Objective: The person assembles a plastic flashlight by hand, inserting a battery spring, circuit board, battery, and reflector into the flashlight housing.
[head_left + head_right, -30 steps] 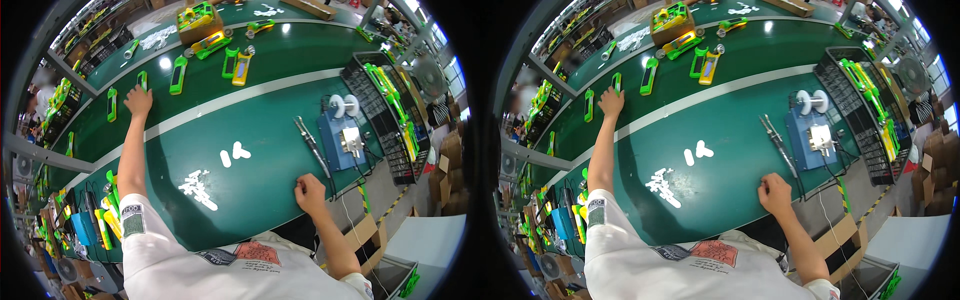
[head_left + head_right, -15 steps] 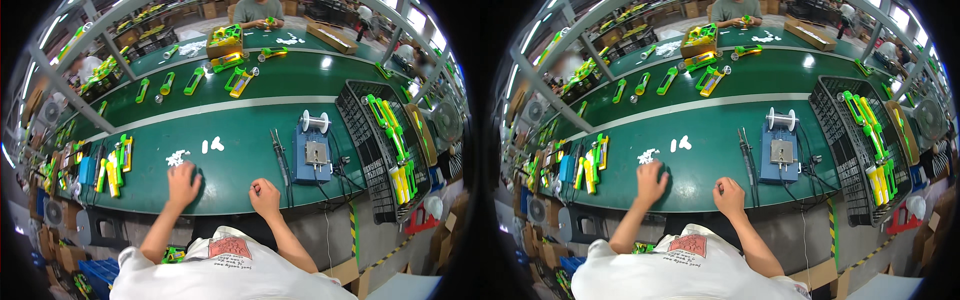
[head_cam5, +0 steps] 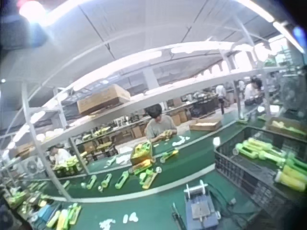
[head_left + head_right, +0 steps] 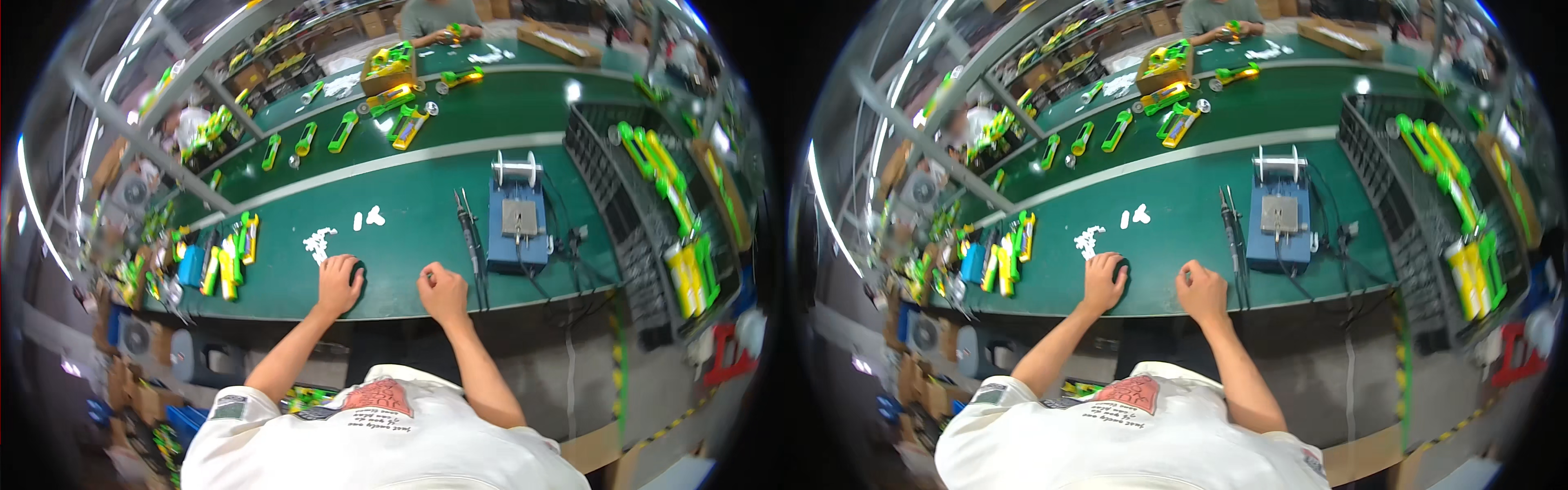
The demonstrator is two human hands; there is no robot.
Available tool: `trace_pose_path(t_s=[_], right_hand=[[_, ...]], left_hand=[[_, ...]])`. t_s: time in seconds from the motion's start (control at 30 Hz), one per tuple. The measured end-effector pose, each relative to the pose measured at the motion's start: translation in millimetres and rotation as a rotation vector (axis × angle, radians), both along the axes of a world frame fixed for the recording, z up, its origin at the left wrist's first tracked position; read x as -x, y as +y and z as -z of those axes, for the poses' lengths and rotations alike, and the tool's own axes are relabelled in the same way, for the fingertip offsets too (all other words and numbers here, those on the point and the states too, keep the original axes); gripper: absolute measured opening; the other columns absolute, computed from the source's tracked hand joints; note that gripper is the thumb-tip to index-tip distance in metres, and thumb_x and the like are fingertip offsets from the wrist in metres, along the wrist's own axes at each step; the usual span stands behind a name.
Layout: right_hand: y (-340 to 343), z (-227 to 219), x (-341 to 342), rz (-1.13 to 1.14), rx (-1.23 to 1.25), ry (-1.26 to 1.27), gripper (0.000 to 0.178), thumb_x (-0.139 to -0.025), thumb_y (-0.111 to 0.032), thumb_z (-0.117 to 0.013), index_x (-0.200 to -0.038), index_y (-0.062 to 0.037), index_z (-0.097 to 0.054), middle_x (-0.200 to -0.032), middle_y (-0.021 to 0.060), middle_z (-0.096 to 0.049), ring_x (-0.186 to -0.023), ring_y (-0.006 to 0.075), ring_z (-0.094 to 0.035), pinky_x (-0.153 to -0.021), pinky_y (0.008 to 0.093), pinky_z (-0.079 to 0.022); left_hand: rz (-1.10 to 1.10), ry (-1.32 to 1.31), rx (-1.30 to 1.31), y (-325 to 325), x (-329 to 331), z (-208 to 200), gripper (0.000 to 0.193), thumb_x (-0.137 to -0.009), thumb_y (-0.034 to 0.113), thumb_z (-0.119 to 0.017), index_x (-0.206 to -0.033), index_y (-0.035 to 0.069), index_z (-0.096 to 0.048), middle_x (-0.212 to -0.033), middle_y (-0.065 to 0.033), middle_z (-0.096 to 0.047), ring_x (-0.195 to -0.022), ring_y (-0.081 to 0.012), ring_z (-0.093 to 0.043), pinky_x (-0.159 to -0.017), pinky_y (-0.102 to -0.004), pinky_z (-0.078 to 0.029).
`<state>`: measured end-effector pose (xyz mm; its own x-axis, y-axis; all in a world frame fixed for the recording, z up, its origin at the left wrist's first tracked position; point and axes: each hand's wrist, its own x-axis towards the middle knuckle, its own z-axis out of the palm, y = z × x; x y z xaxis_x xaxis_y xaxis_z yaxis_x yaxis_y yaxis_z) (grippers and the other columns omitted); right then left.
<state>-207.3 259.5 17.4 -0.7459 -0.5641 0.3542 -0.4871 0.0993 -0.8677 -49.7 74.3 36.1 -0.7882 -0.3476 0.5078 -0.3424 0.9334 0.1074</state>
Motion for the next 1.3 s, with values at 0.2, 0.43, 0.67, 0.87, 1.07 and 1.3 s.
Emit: trace_pose_path(t_s=[0.2,0.43,0.67,0.87,1.07,1.3], right_hand=[[3,0,4,0.058,0.102,-0.040,0.005,-0.078,-0.011,-0.063,-0.078,-0.0076,-0.059,-0.057,0.0103,-0.058,-0.053,0.0306,-0.060,-0.051,0.0401,-0.046],[0,4,-9,0.151,0.056,0.051,0.005,-0.077,-0.010,-0.064,-0.078,-0.0087,-0.059,-0.054,0.0078,-0.055,-0.050,0.0272,-0.057,-0.047,0.0379,-0.043],[-14,-1,-10,0.114,-0.144,0.178,0.009,-0.074,-0.009,-0.064,-0.073,-0.0074,-0.055,-0.056,0.0084,-0.058,-0.051,0.0266,-0.059,-0.049,0.0378,-0.047],[-17,-3,-2,0.144,-0.144,0.107,0.008,-0.072,-0.007,-0.064,-0.072,-0.0074,-0.056,-0.054,0.0062,-0.057,-0.049,0.0245,-0.058,-0.046,0.0345,-0.046],[-17,-1,0,0.187,-0.126,0.050,0.007,-0.072,-0.005,-0.064,-0.073,-0.0078,-0.058,-0.053,0.0048,-0.055,-0.046,0.0212,-0.056,-0.044,0.0319,-0.043],[-15,-5,-2,0.144,-0.138,0.063,0.006,-0.073,-0.007,-0.064,-0.072,-0.0070,-0.058,-0.053,0.0059,-0.055,-0.047,0.0229,-0.056,-0.044,0.0336,-0.044]], left_hand=[[0.227,-0.099,0.107,-12,16,-3,0.027,-0.077,0.010,-0.065,-0.103,0.004,-0.058,-0.105,-0.0114,-0.059,-0.100,-0.0298,-0.054,-0.091,-0.0424,-0.037],[0.127,-0.037,0.048,-145,120,-38,0.015,-0.080,0.015,-0.063,-0.086,0.003,-0.056,-0.082,-0.0125,-0.058,-0.084,-0.0318,-0.056,-0.078,-0.0427,-0.043],[-0.060,-0.053,-0.455,-233,257,-39,0.046,-0.080,0.044,-0.068,-0.087,-0.001,-0.059,-0.089,-0.0206,-0.064,-0.084,-0.0338,-0.062,-0.074,-0.0394,-0.048],[-0.236,-0.369,-0.554,-259,349,-28,0.119,-0.059,0.061,-0.077,-0.139,-0.007,-0.022,-0.132,-0.0287,-0.047,-0.117,-0.0380,-0.053,-0.101,-0.0408,-0.042],[-0.328,-0.511,-0.468,-260,379,-17,0.112,-0.058,0.044,-0.079,-0.139,-0.004,-0.018,-0.127,-0.0273,-0.051,-0.119,-0.0397,-0.050,-0.100,-0.0436,-0.042],[-0.290,-0.361,-1.109,-268,337,-41,0.100,-0.066,0.032,-0.075,-0.141,0.001,-0.016,-0.115,-0.0164,-0.049,-0.094,-0.0242,-0.055,-0.078,-0.0380,-0.049]])
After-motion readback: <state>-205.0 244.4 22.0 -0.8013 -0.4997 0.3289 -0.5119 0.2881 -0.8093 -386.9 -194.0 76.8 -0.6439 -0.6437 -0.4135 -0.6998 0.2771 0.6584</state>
